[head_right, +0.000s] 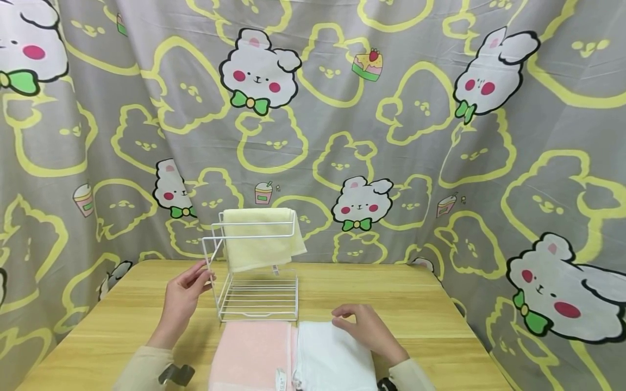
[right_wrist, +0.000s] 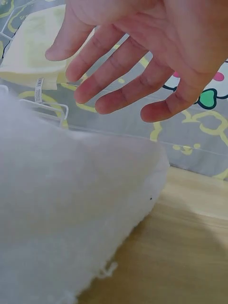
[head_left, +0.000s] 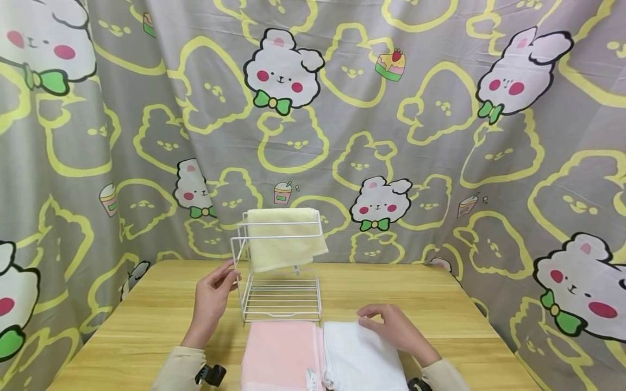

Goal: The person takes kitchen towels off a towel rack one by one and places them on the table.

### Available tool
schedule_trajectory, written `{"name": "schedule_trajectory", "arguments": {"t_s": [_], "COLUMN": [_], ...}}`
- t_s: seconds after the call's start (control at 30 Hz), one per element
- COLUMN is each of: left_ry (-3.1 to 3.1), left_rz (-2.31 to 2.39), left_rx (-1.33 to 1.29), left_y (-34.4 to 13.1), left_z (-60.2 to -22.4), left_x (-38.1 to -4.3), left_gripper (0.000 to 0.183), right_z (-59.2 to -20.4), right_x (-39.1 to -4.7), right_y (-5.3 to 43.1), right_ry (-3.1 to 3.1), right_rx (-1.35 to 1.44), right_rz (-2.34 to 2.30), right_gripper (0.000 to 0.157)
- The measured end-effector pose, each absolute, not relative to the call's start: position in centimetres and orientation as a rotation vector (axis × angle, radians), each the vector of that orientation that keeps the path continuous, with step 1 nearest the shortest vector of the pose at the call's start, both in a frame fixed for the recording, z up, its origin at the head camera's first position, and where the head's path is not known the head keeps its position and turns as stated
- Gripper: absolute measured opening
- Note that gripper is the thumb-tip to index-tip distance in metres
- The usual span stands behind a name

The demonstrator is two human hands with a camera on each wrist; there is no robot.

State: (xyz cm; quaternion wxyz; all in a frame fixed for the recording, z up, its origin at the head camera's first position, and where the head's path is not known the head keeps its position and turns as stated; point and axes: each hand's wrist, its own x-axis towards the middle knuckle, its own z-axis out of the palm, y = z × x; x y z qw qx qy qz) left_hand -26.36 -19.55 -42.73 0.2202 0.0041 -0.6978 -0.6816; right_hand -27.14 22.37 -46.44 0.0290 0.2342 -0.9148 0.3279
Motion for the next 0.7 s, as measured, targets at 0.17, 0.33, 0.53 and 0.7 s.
{"name": "schedule_trajectory", "arguments": {"t_s": [0.17, 0.33, 0.53, 0.7], "left_ry": [-1.941, -1.940, -1.943, -1.942], "left_rz": [-1.891, -1.892, -1.900, -1.908], "left_rx": [0.028, 0.028, 0.033, 0.040], "left_y": [-19.6, -19.7, -19.7, -19.7], "left_z": [-42.8, -42.8, -42.8, -42.8], "left_x": [-26.4, -26.4, -26.4, -26.4], "left_gripper": [0.038, 0.039, 0.039, 0.038], "right_z": [-46.1, -45.4, -44.2, -42.1], "right_x": [-27.1, -27.0, -27.0, -27.2], "right_y": [22.3, 22.0, 21.4, 20.5], "right_ry": [-2.798, -2.773, -2.745, -2.689], "right_rx": [0.730, 0.703, 0.682, 0.696], "right_rz": [1.027, 1.056, 1.093, 1.083], "right_gripper": [0.029, 0.024, 0.024, 0.025]}}
